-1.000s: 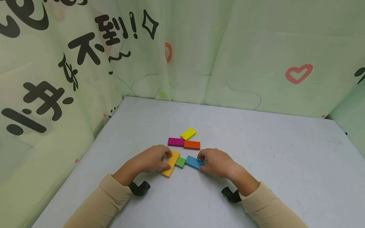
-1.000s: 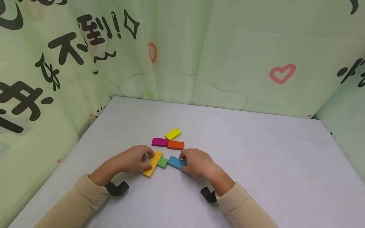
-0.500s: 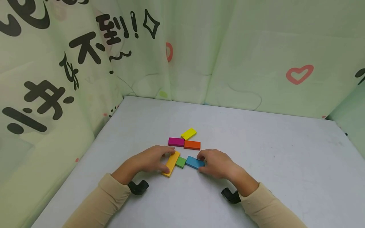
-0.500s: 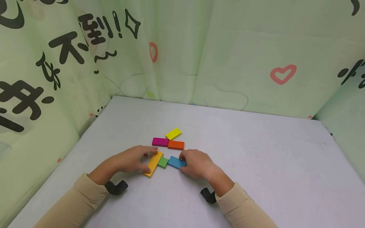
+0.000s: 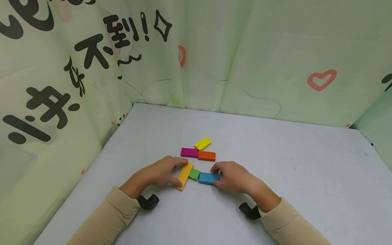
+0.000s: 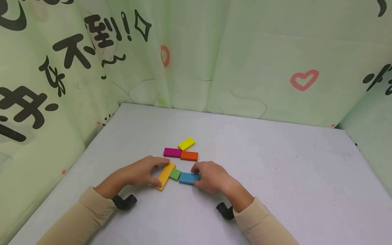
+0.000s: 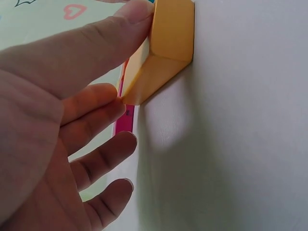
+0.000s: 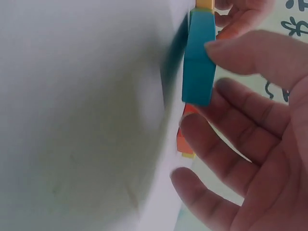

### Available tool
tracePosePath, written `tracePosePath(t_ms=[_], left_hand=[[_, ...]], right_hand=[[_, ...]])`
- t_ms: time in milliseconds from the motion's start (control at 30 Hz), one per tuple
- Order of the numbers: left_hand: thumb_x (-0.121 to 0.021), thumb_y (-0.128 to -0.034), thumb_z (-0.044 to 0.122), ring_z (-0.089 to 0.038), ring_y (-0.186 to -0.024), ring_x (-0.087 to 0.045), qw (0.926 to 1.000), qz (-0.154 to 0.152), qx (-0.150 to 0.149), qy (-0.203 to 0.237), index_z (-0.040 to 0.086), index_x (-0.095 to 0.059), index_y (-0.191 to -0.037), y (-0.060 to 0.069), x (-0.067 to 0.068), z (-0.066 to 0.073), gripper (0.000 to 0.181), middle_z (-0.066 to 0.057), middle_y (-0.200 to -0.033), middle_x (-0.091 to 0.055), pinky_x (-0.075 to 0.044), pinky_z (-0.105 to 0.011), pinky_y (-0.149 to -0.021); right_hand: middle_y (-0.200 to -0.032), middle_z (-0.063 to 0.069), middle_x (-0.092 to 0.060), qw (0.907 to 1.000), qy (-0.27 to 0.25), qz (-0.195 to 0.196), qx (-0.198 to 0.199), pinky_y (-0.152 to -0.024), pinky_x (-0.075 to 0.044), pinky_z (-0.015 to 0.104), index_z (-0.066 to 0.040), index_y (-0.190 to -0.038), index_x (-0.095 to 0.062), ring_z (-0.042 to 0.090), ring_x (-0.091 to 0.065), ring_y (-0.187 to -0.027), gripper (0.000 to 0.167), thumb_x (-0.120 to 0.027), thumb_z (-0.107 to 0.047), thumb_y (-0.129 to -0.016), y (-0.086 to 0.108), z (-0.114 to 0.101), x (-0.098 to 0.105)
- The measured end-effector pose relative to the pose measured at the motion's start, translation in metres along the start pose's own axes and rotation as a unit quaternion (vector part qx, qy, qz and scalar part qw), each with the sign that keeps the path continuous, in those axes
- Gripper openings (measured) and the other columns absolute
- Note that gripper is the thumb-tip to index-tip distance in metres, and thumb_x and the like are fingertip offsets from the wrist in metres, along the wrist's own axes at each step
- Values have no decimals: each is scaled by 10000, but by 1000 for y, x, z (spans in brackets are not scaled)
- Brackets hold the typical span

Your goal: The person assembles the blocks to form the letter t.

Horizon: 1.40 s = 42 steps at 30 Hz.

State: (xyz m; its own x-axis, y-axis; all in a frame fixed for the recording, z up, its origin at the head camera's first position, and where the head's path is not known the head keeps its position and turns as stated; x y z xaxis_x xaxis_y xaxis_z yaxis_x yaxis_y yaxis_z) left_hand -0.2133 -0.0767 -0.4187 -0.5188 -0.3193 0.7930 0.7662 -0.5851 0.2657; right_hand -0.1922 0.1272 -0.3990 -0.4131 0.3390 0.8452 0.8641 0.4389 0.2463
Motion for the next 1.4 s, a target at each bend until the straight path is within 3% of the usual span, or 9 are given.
tracePosePath(t_ms=[433,900,1400], left_hand=[[-868,-795,299,-235,-1268,-446,9994,171,292,25,152,-532,-1441,3,1,-1,743,-15,-1440,-514,-417,-417,-1059],[-896,-760,301,-231,-1239,-459,9992,238,326,77,134,-565,-1396,5,-1,-2,736,-13,-1396,-545,-410,-419,-1060],[-906,-737,318,-226,-1185,-472,9986,165,481,112,163,-581,-1374,17,-9,2,732,1,-1339,-558,-456,-449,-999]], right_hand=[[-1013,-46,-652,9949,-353,-590,733,-880,-499,398,-103,-1105,-685,178,-553,-925,243,-734,-135,-869,4,-12,-7],[-1035,2,-683,9993,101,113,333,-877,-519,394,-78,-1141,-695,185,-590,-923,268,-739,-170,-893,-8,-13,-8],[-1108,46,-692,9979,388,417,320,-925,-508,418,-57,-1167,-689,233,-609,-1020,286,-739,-178,-913,-15,-14,-6]])
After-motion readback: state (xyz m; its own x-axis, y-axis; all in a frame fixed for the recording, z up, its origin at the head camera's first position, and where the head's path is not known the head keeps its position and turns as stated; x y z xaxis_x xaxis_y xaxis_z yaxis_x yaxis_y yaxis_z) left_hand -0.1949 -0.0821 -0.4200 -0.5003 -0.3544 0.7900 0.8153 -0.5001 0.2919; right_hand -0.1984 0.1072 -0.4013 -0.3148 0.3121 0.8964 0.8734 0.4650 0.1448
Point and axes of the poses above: each hand's wrist, its own y-axis away from the middle knuckle, its own x-axis out of the back of the hand, z = x × y, the point moved 6 cm from there along -y, towards the middle knuckle
